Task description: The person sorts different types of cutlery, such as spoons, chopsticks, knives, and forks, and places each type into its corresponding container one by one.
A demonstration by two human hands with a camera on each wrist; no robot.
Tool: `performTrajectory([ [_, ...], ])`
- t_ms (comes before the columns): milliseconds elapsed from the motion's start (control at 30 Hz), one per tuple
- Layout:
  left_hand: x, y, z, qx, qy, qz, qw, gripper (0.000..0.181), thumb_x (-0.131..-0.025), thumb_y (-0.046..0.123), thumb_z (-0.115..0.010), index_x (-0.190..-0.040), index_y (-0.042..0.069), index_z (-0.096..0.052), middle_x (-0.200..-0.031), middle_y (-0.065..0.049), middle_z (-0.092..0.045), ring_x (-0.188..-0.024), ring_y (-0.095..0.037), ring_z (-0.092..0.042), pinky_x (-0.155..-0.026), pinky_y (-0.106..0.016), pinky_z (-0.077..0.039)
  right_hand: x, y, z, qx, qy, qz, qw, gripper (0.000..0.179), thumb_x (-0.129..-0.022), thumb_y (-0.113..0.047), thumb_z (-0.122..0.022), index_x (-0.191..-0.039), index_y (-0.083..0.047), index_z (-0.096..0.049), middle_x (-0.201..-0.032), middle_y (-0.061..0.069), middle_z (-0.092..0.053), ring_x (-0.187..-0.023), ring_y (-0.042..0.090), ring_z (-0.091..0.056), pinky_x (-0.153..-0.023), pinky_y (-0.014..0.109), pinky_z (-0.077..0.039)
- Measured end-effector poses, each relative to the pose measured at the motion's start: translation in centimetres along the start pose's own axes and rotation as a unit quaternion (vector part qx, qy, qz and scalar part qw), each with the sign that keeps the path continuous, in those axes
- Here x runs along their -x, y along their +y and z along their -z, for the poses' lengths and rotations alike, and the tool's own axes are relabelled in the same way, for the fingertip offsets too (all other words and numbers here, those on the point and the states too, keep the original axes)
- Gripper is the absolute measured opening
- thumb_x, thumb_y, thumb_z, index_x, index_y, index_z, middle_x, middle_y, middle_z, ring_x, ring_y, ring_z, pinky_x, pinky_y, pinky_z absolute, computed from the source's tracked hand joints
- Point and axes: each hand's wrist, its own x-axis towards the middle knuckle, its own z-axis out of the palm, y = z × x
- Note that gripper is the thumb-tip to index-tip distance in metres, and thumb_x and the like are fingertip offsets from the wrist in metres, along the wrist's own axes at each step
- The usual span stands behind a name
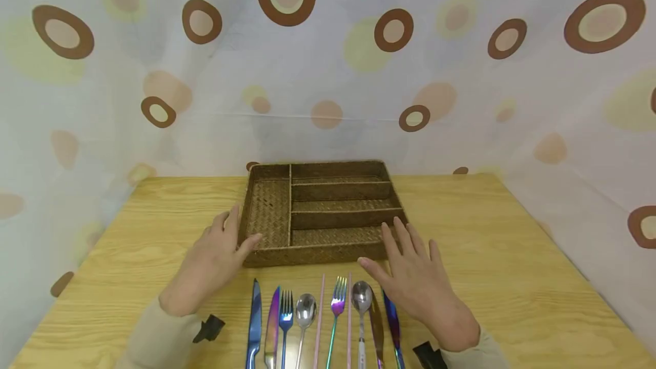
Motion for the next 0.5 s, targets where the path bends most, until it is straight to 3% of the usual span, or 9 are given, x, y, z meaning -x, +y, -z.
performTrajectory([
  [100,-0.3,-0.4,-0.2,-0.022,0.003,0.001,0.9998,0.065,-0.105,0.038,-0.045,-0.147,-0.011,-0.033,-0.128,-0.035,-0.054,-0.099,-0.045,-0.065,-0.074,-0.049,-0.059,0.4,0.2,-0.2,0.012,0.004,0.001,0.9999,0.082,-0.101,-0.062,-0.035,-0.156,-0.004,-0.022,-0.162,0.023,-0.016,-0.145,0.052,-0.020,-0.107,0.077,-0.017],
  [167,-0.5,-0.8,-0.4,-0.035,0.008,0.001,0.9994,0.055,-0.105,0.031,-0.047,-0.138,-0.012,-0.045,-0.111,-0.031,-0.061,-0.078,-0.036,-0.067,-0.056,-0.040,-0.058,0.6,0.3,-0.3,0.018,0.004,0.003,0.9998,0.081,-0.101,-0.061,-0.034,-0.155,-0.002,-0.025,-0.161,0.025,-0.019,-0.143,0.053,-0.023,-0.107,0.076,-0.020],
  [233,-0.6,-1.1,-0.6,-0.040,0.010,0.000,0.9991,0.043,-0.105,0.027,-0.047,-0.118,-0.012,-0.058,-0.087,-0.024,-0.064,-0.057,-0.028,-0.063,-0.042,-0.033,-0.051,0.7,0.5,-0.3,0.024,0.007,0.005,0.9997,0.079,-0.102,-0.060,-0.034,-0.152,0.001,-0.030,-0.158,0.028,-0.025,-0.140,0.053,-0.028,-0.106,0.075,-0.025],
  [300,-0.8,-1.3,-0.7,-0.036,0.006,0.003,0.9993,0.036,-0.105,0.025,-0.047,-0.093,-0.005,-0.063,-0.067,-0.014,-0.059,-0.045,-0.021,-0.054,-0.035,-0.029,-0.043,0.9,0.6,-0.3,0.027,0.005,0.001,0.9996,0.077,-0.102,-0.059,-0.034,-0.149,0.002,-0.036,-0.153,0.029,-0.034,-0.136,0.053,-0.036,-0.103,0.072,-0.032],
  [367,-0.9,-1.4,-0.7,-0.024,-0.007,0.010,0.9996,0.038,-0.105,0.025,-0.046,-0.075,0.003,-0.057,-0.054,-0.006,-0.048,-0.039,-0.017,-0.046,-0.033,-0.027,-0.037,1.1,0.8,-0.4,0.034,0.001,0.000,0.9994,0.074,-0.102,-0.057,-0.037,-0.143,0.004,-0.044,-0.143,0.030,-0.045,-0.125,0.052,-0.048,-0.097,0.067,-0.042],
  [433,-1.1,-1.5,-0.9,-0.013,-0.015,0.013,0.9997,0.041,-0.105,0.024,-0.045,-0.069,0.007,-0.053,-0.051,-0.003,-0.043,-0.039,-0.016,-0.043,-0.033,-0.026,-0.034,1.4,1.0,-0.4,0.040,-0.008,0.001,0.9992,0.067,-0.102,-0.053,-0.043,-0.133,0.005,-0.052,-0.129,0.028,-0.056,-0.111,0.046,-0.059,-0.087,0.059,-0.052],
  [500,-1.2,-1.6,-1.1,-0.002,-0.016,0.012,0.9998,0.042,-0.105,0.023,-0.045,-0.067,0.008,-0.052,-0.052,-0.002,-0.042,-0.039,-0.015,-0.043,-0.033,-0.026,-0.034,1.9,1.2,-0.5,0.043,-0.026,-0.001,0.9988,0.053,-0.101,-0.046,-0.050,-0.121,0.003,-0.060,-0.112,0.020,-0.063,-0.090,0.032,-0.064,-0.071,0.043,-0.057],
])
